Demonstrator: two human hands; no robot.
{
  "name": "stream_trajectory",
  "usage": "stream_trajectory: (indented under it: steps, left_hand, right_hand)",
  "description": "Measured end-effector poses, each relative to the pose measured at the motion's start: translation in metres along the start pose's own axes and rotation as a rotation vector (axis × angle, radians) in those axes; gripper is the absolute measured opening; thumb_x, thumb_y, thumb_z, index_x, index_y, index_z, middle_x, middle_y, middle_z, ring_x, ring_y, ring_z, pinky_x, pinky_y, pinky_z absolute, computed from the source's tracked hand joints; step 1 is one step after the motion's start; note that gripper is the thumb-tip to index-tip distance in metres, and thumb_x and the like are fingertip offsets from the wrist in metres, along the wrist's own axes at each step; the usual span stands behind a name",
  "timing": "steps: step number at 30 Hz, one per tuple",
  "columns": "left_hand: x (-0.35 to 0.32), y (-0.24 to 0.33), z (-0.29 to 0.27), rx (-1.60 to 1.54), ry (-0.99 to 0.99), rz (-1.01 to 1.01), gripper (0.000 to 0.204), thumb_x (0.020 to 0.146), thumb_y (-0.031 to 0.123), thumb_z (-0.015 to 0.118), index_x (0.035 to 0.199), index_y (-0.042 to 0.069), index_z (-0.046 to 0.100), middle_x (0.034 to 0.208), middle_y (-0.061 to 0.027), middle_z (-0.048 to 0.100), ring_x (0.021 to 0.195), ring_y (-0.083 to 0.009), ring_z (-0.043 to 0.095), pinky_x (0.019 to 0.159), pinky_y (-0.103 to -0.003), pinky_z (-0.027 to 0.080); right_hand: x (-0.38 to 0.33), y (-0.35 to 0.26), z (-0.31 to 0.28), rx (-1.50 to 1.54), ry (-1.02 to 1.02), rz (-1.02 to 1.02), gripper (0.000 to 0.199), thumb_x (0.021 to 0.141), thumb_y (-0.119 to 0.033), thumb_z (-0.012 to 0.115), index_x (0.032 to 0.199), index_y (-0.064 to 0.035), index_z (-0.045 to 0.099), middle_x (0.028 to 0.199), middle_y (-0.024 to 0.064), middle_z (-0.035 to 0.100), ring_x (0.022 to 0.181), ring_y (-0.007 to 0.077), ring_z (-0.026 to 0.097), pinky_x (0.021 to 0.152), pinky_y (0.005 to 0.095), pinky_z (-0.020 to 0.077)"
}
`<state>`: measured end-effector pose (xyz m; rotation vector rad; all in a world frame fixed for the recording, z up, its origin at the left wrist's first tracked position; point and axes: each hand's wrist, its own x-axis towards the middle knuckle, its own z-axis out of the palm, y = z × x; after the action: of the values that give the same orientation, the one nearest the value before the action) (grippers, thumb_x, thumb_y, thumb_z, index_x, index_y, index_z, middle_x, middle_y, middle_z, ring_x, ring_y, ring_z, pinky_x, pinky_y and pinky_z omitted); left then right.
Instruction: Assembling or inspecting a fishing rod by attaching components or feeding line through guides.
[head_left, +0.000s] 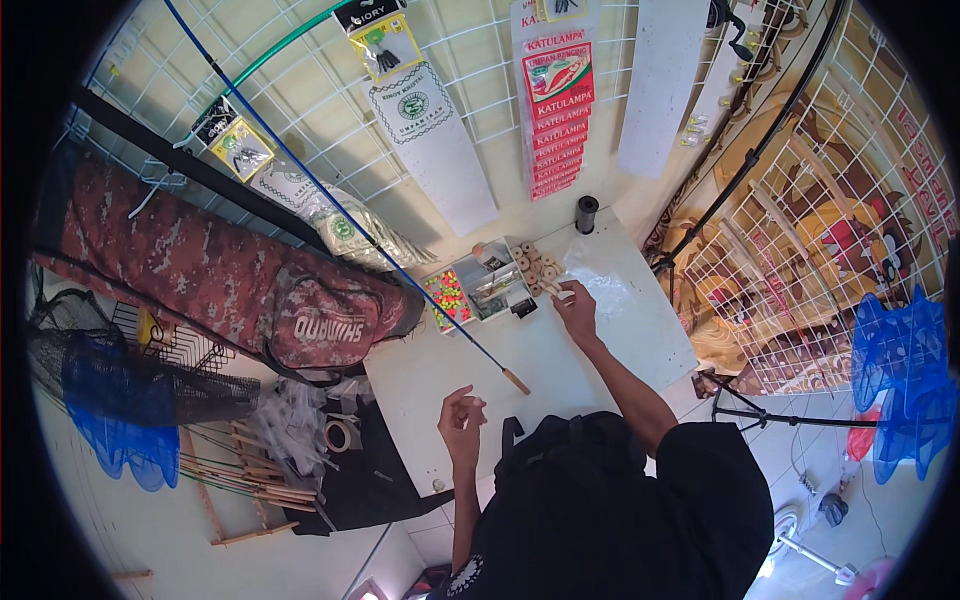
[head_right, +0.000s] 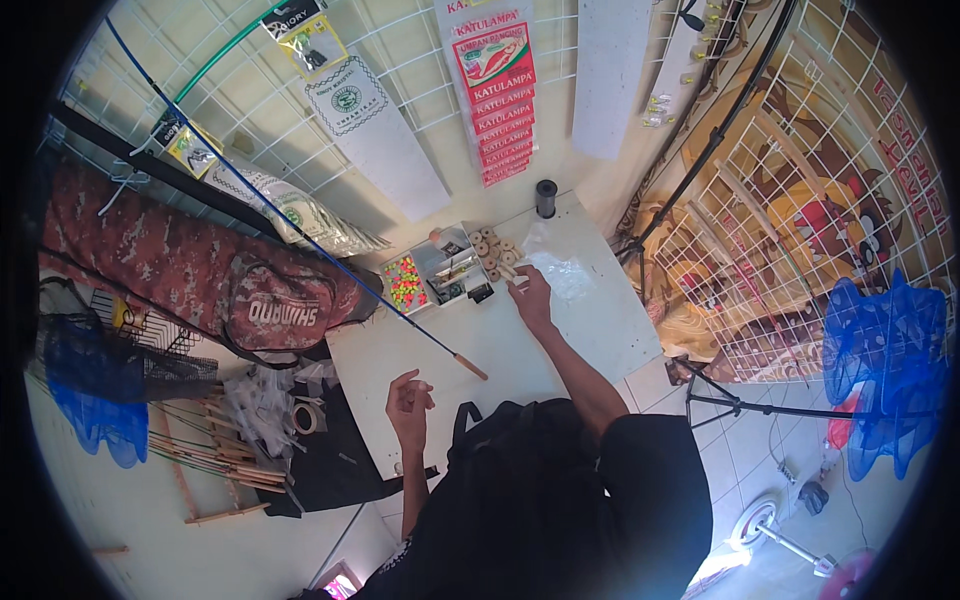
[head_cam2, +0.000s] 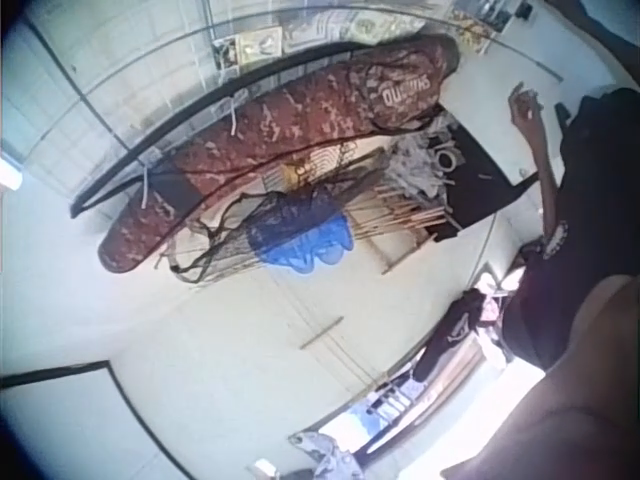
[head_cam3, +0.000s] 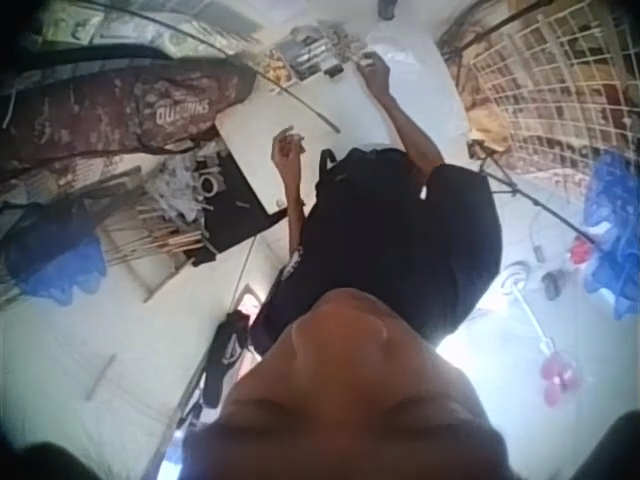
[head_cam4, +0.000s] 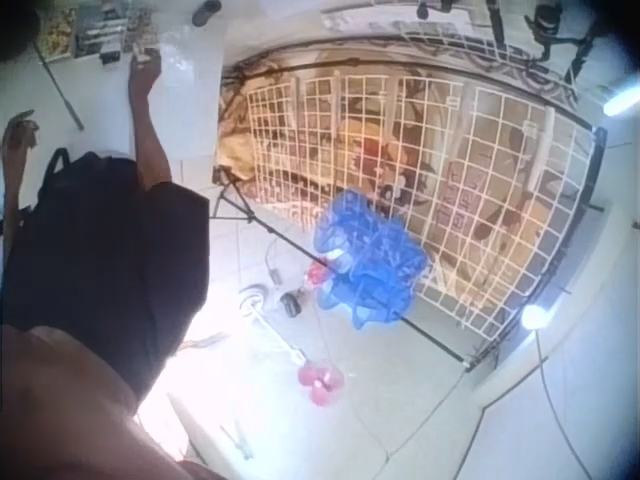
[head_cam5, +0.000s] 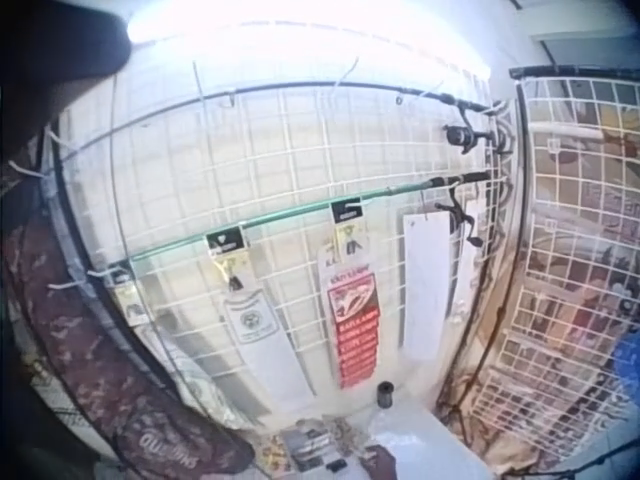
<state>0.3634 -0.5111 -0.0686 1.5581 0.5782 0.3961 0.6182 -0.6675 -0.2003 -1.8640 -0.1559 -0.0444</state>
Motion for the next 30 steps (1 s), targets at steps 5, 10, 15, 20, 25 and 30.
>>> stream_trajectory:
  steps: [5, 10, 15, 20, 25, 30]
  left_hand:
    - [0.002, 0.017, 0.016, 0.033, -0.091, 0.081, 0.035, 0.084, 0.002, 0.069, 0.117, 0.001, 0.058, 0.086, -0.0057, 0.065, 0.071, -0.0095, 0.062, 0.061, -0.023, 0.050]
    - [0.021, 0.064, 0.039, 0.047, -0.180, 0.299, 0.046, 0.076, -0.001, 0.076, 0.118, 0.002, 0.059, 0.109, -0.0093, 0.061, 0.080, -0.0116, 0.064, 0.072, -0.026, 0.052]
    - [0.021, 0.073, 0.036, 0.041, -0.399, 0.293, 0.048, 0.075, -0.005, 0.074, 0.121, 0.000, 0.058, 0.118, -0.0121, 0.059, 0.098, -0.0187, 0.063, 0.084, -0.032, 0.053]
    - [0.009, 0.073, 0.030, -0.046, -0.328, 0.234, 0.037, 0.076, -0.003, 0.075, 0.111, 0.000, 0.064, 0.110, -0.0120, 0.066, 0.095, -0.0147, 0.065, 0.081, -0.029, 0.053]
    - [0.000, 0.066, 0.024, 0.049, -0.249, 0.197, 0.035, 0.076, -0.007, 0.074, 0.109, -0.003, 0.062, 0.103, -0.0131, 0.069, 0.093, -0.0177, 0.067, 0.086, -0.030, 0.052]
    - [0.000, 0.058, 0.029, 0.081, -0.194, 0.270, 0.035, 0.073, -0.004, 0.077, 0.106, -0.001, 0.067, 0.092, -0.0076, 0.068, 0.079, -0.0117, 0.064, 0.078, -0.027, 0.052]
  right_hand:
    - [-0.047, -0.089, -0.037, 0.177, -0.176, -0.066, 0.033, 0.079, -0.008, 0.074, 0.110, -0.0044, 0.064, 0.098, 0.0077, 0.068, 0.078, 0.0126, 0.065, 0.071, 0.0286, 0.0509]
    - [-0.089, -0.165, -0.073, 0.268, -0.385, -0.093, 0.037, 0.078, -0.004, 0.074, 0.114, -0.0008, 0.065, 0.094, 0.0042, 0.068, 0.083, 0.0099, 0.061, 0.080, 0.0265, 0.0485]
    - [-0.105, -0.176, -0.081, 0.330, -0.511, -0.210, 0.035, 0.077, -0.008, 0.076, 0.112, -0.0056, 0.068, 0.096, 0.0064, 0.069, 0.084, 0.0138, 0.062, 0.080, 0.0287, 0.0485]
    - [-0.106, -0.197, -0.088, 0.338, -0.614, -0.179, 0.033, 0.077, -0.004, 0.074, 0.109, -0.0022, 0.068, 0.100, 0.0087, 0.070, 0.088, 0.0166, 0.063, 0.083, 0.0308, 0.0495]
    - [-0.111, -0.204, -0.089, 0.198, -0.405, -0.383, 0.026, 0.074, -0.001, 0.075, 0.099, -0.0058, 0.070, 0.094, 0.0059, 0.070, 0.084, 0.0185, 0.063, 0.079, 0.0312, 0.0495]
    - [-0.119, -0.206, -0.081, 0.039, -0.276, -0.564, 0.022, 0.074, -0.005, 0.075, 0.095, -0.0092, 0.070, 0.083, 0.0018, 0.066, 0.078, 0.0193, 0.059, 0.074, 0.0342, 0.0453]
